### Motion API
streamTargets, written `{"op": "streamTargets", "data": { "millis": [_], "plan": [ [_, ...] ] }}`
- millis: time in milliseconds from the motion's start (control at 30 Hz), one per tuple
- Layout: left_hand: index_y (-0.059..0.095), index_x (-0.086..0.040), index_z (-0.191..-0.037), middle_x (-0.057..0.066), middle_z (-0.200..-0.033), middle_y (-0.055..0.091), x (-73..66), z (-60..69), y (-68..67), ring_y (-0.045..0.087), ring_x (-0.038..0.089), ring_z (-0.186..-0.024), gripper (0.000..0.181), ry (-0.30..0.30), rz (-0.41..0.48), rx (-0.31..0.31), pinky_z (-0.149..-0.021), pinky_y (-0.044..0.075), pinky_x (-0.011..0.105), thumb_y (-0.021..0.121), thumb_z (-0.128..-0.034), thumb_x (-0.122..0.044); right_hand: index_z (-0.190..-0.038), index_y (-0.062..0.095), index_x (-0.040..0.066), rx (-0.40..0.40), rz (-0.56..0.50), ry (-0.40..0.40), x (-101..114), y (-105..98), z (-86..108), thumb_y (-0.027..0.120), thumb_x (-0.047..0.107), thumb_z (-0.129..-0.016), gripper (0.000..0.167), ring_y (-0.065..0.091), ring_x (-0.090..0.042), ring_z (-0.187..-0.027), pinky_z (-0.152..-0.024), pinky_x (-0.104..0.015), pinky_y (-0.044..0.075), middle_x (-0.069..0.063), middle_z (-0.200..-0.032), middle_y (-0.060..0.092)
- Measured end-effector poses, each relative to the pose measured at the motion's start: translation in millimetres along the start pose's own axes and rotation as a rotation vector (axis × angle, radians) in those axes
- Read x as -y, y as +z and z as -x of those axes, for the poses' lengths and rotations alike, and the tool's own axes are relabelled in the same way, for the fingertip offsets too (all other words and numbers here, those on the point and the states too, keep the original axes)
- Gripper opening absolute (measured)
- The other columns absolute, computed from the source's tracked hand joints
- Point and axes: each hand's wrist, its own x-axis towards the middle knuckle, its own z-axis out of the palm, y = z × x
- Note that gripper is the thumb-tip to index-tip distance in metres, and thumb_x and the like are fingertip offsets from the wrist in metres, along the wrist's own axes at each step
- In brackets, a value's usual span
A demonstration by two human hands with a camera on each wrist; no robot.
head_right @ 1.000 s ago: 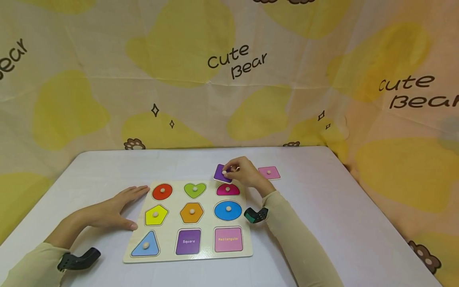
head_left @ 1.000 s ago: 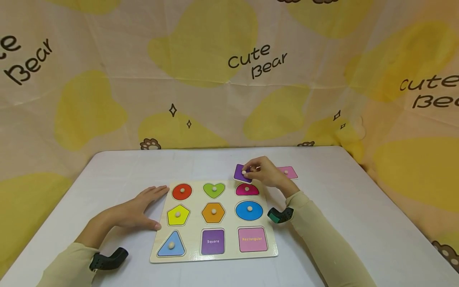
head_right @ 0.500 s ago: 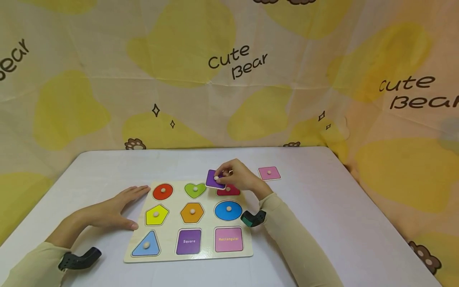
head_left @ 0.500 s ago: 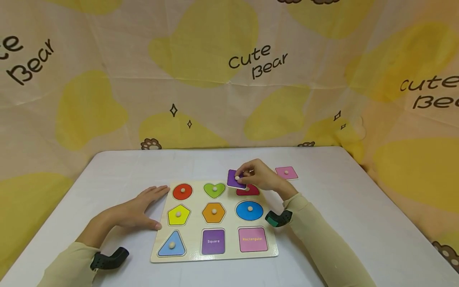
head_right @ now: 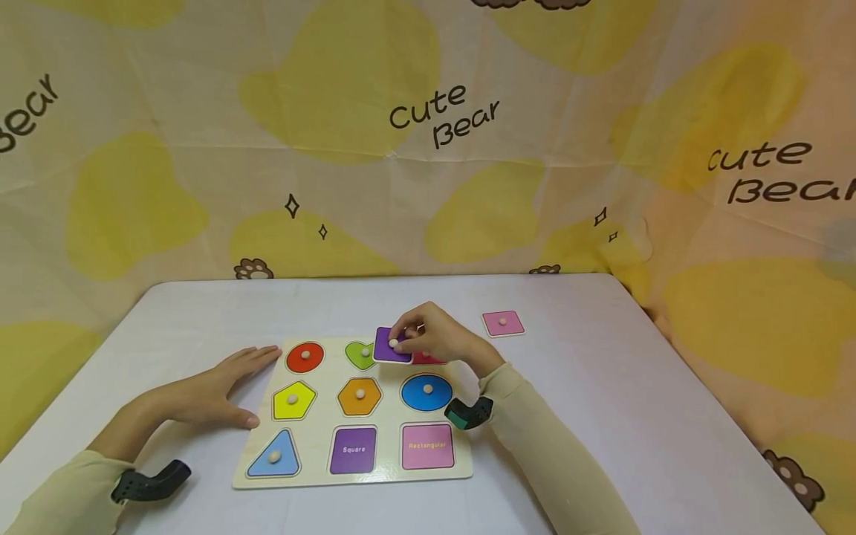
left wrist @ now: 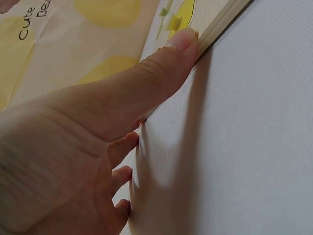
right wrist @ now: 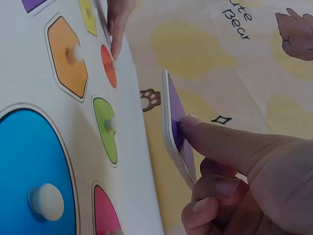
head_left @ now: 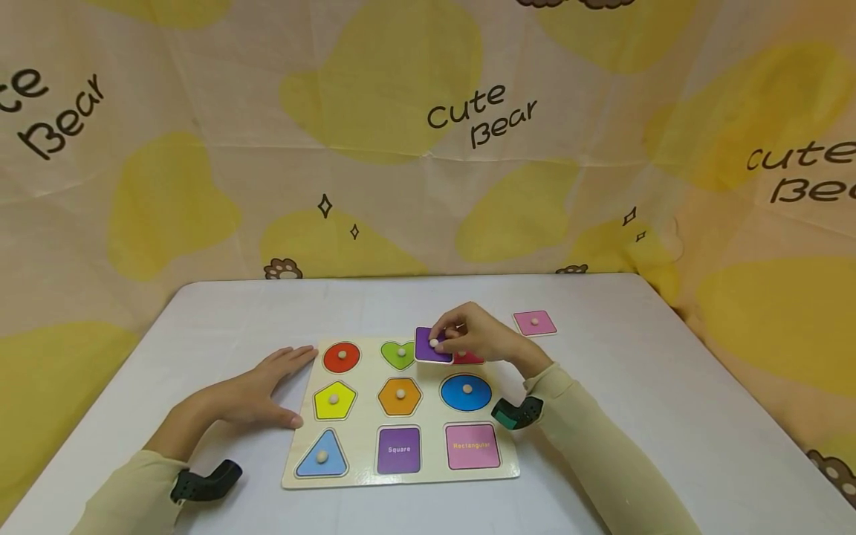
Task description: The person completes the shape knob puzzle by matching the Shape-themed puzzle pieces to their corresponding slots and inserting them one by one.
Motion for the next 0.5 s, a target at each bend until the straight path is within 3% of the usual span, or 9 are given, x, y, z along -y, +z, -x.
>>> {"op": "streamTargets", "data": {
  "millis": [500],
  "plan": [
    [0.025, -0.016, -0.161, 0.021, -0.168, 0.02, 0.6, -0.6, 1.0, 0.009, 0.053, -0.152, 0.112, -0.006, -0.004, -0.001, -0.114, 0.017, 0.079, 0.085, -0.0731, -0.047, -0.099, 0.075, -0.004, 0.04, -0.025, -0.063, 10.1, 10.5, 1.1, 0.073, 0.001, -0.09, 0.011, 0.044, -0.013, -0.07, -0.065, -0.018, 0.035, 0.002, -0.07, 0.043]
  ]
}}
